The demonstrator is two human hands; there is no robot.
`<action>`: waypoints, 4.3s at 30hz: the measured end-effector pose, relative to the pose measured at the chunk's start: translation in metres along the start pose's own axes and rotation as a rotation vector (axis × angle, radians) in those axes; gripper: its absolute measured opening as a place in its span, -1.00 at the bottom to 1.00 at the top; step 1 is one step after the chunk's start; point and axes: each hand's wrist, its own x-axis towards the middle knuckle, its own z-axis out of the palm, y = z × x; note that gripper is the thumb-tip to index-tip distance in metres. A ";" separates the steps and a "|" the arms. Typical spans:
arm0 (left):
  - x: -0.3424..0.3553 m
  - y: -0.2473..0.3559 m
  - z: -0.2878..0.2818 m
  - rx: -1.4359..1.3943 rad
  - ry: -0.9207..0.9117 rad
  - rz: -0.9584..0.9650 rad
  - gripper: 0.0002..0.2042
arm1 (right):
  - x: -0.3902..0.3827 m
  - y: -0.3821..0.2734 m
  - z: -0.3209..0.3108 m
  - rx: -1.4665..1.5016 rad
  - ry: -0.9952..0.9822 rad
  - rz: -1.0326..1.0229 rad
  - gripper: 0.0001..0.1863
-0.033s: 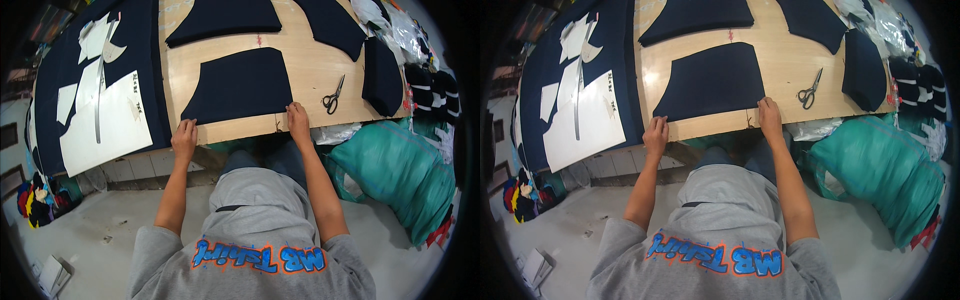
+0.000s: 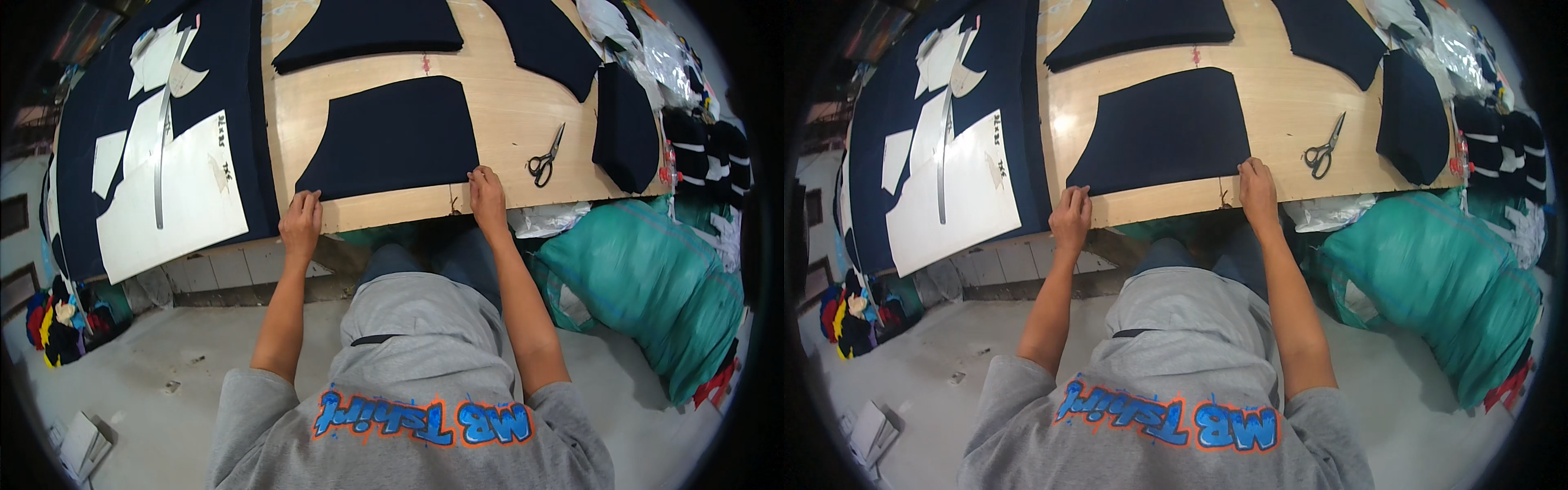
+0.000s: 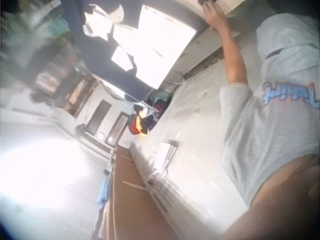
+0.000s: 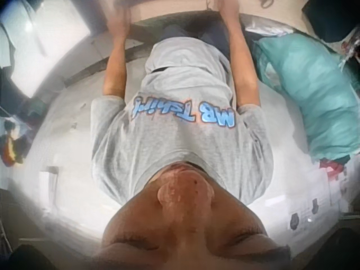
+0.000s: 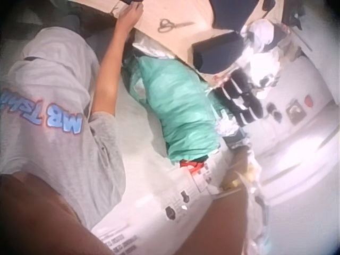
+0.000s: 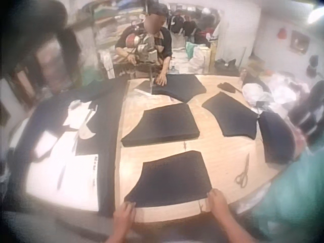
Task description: The person cuts a piece of dark fabric using scissors, then folds and stacks the cut pieces on the table. The person repeatedly aligns and folds the fabric pieces, preparing them for the next step.
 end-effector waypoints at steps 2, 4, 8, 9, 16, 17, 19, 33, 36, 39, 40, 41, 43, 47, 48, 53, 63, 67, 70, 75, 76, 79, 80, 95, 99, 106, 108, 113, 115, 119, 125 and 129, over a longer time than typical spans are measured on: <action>0.005 0.005 -0.003 0.001 0.053 0.008 -0.80 | 0.001 0.004 0.002 -0.001 0.000 -0.022 -0.90; 0.004 0.010 -0.006 0.011 0.076 -0.032 -0.78 | 0.000 0.007 0.002 -0.023 0.002 -0.043 -0.90; 0.007 0.032 0.000 -0.039 -0.034 -0.370 -0.75 | 0.000 0.006 0.003 0.001 0.007 -0.033 -0.90; 0.005 0.037 0.003 -0.002 0.012 -0.361 -0.76 | -0.003 0.005 0.002 -0.003 0.008 -0.031 -0.89; 0.013 0.072 0.022 -0.161 0.093 -0.730 -0.79 | 0.009 0.011 -0.007 -0.045 -0.058 -0.014 -0.82; 0.018 0.073 0.022 -0.214 0.102 -0.789 -0.79 | 0.014 0.013 -0.011 -0.051 -0.088 0.004 -0.82; 0.024 0.075 0.019 -0.293 0.092 -0.893 -0.78 | 0.024 0.013 -0.021 -0.063 -0.156 0.045 -0.81; 0.011 0.065 0.047 -0.743 0.308 -1.102 -0.77 | 0.084 0.013 0.067 -0.233 -0.146 -0.122 -0.33; 0.006 0.066 0.041 -0.647 0.201 -1.125 -0.74 | 0.084 0.008 0.068 -0.251 -0.156 -0.125 -0.33; 0.023 0.079 0.029 -0.417 0.192 -0.887 -0.70 | 0.087 0.003 0.064 -0.256 -0.140 -0.121 -0.31; 0.027 0.080 0.025 -0.414 0.230 -0.884 -0.68 | 0.087 0.001 0.063 -0.264 -0.151 -0.110 -0.31; 0.021 0.078 0.025 -0.419 0.236 -0.883 -0.68 | 0.086 -0.001 0.063 -0.262 -0.143 -0.123 -0.31; 0.011 0.073 0.026 -0.433 0.242 -0.874 -0.68 | 0.087 -0.005 0.063 -0.258 -0.123 -0.141 -0.30; 0.013 0.067 0.026 -0.409 0.128 -0.886 -0.66 | 0.087 -0.008 0.062 -0.299 -0.129 -0.134 -0.31; 0.012 0.064 0.027 -0.419 0.127 -0.872 -0.66 | 0.088 -0.008 0.062 -0.285 -0.114 -0.151 -0.31; 0.022 0.049 0.021 -0.482 0.085 -0.782 -0.66 | 0.087 -0.011 0.061 -0.329 -0.130 -0.099 -0.32; 0.042 0.008 0.011 -0.508 -0.017 -0.800 -0.72 | 0.084 -0.027 0.072 -0.413 -0.163 0.087 -0.35; 0.039 0.017 0.005 -0.501 0.028 -0.920 -0.79 | 0.096 -0.049 0.085 -0.294 -0.044 0.048 -0.36; 0.039 0.019 0.007 -0.457 0.085 -0.898 -0.80 | 0.106 -0.061 0.091 -0.252 -0.046 0.004 -0.36; 0.040 0.025 0.007 -0.464 0.096 -0.903 -0.78 | 0.097 -0.054 0.097 -0.340 -0.133 -0.038 -0.33; 0.037 0.026 0.007 -0.467 0.076 -0.928 -0.75 | 0.097 -0.052 0.097 -0.344 -0.145 -0.024 -0.32; 0.032 0.032 0.009 -0.387 0.178 -0.902 -0.65 | 0.098 -0.055 0.099 -0.387 -0.133 -0.025 -0.32; 0.032 0.036 0.011 -0.344 0.241 -0.878 -0.61 | 0.098 -0.059 0.100 -0.375 -0.132 -0.053 -0.32; 0.076 0.044 0.012 -0.443 -0.261 -0.234 -0.55 | 0.046 -0.153 0.131 0.366 -0.611 -0.995 -0.49; 0.088 0.038 0.038 -0.165 -0.339 -0.057 -0.44 | 0.059 -0.124 0.098 0.291 -0.420 -0.706 -0.54; 0.079 0.026 0.053 -0.003 -0.420 -0.031 -0.33 | 0.106 -0.044 0.076 -0.344 -0.125 0.029 -0.34; 0.083 0.021 0.048 0.005 -0.432 -0.042 -0.30 | 0.107 -0.031 0.073 -0.322 -0.106 0.134 -0.33; 0.085 0.012 0.044 -0.007 -0.447 -0.179 -0.32 | 0.116 0.018 0.072 -0.314 -0.018 0.352 -0.33; 0.083 0.009 0.045 -0.053 -0.392 -0.226 -0.33 | 0.138 0.022 0.067 -0.309 0.148 0.352 -0.45; 0.176 0.015 0.031 -0.243 -0.257 -0.052 -0.45 | 0.203 0.027 0.053 -0.056 0.329 0.144 -0.63; 0.323 -0.022 0.071 -0.262 -0.131 0.130 -0.51 | 0.330 0.006 0.043 -0.098 0.127 -0.194 -0.60; 0.358 -0.052 0.085 -0.171 -0.317 0.125 -0.58 | 0.357 0.021 0.046 -0.071 0.017 -0.257 -0.71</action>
